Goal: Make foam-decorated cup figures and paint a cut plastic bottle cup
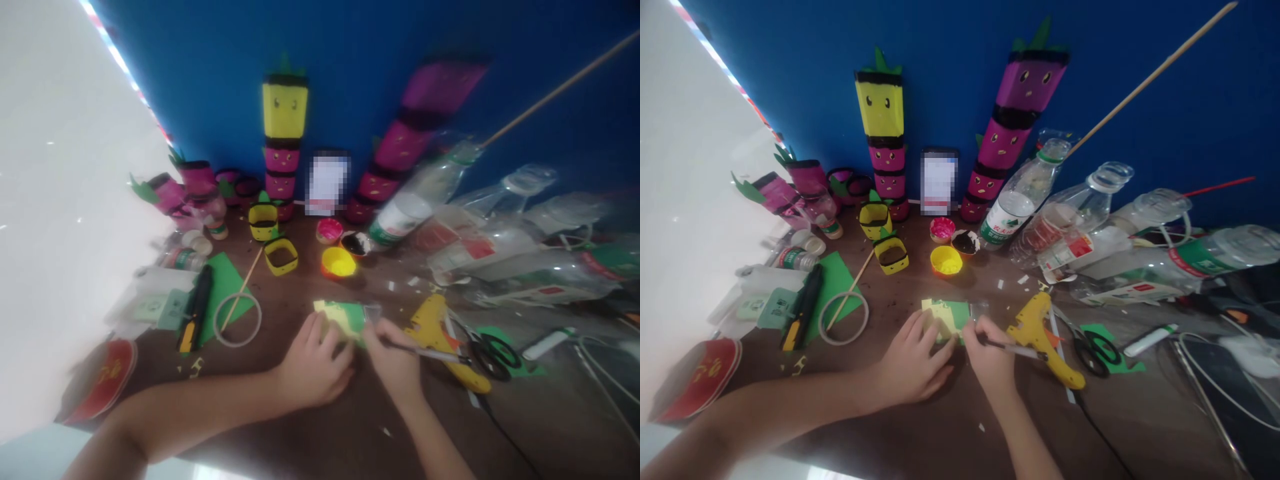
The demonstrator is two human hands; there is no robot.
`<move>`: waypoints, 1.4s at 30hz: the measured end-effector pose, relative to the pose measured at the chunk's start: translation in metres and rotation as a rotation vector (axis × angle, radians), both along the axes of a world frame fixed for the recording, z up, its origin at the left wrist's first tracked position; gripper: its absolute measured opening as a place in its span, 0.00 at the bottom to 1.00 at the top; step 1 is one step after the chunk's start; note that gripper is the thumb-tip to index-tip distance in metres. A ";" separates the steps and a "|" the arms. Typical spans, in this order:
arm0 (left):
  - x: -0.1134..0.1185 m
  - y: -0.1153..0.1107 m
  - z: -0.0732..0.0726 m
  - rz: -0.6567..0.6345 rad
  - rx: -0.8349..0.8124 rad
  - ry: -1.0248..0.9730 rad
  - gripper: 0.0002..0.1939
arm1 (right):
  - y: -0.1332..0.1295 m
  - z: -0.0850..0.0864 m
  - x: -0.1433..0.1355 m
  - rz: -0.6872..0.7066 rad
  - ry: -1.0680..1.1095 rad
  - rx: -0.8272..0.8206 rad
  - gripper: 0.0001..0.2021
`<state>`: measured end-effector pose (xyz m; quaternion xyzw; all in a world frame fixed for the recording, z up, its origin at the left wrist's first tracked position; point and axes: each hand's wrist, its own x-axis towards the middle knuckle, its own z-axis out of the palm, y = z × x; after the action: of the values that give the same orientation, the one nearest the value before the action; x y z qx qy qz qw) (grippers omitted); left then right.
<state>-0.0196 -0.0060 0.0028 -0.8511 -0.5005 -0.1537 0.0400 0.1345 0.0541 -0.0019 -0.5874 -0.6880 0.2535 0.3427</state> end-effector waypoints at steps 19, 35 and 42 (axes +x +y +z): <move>-0.005 0.009 0.000 0.043 -0.097 -0.178 0.19 | -0.005 0.043 0.104 0.190 -0.492 0.493 0.10; -0.007 0.019 -0.013 0.069 -0.071 -0.613 0.09 | 0.031 0.018 0.216 -0.016 -0.755 0.170 0.14; -0.011 0.018 -0.013 0.139 -0.047 -0.796 0.12 | 0.032 0.027 0.200 0.046 -0.835 0.039 0.11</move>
<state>-0.0308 0.0124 -0.0103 -0.6898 -0.5366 -0.4569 -0.1660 0.3343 0.0866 0.0247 -0.6177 -0.7853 -0.0119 0.0396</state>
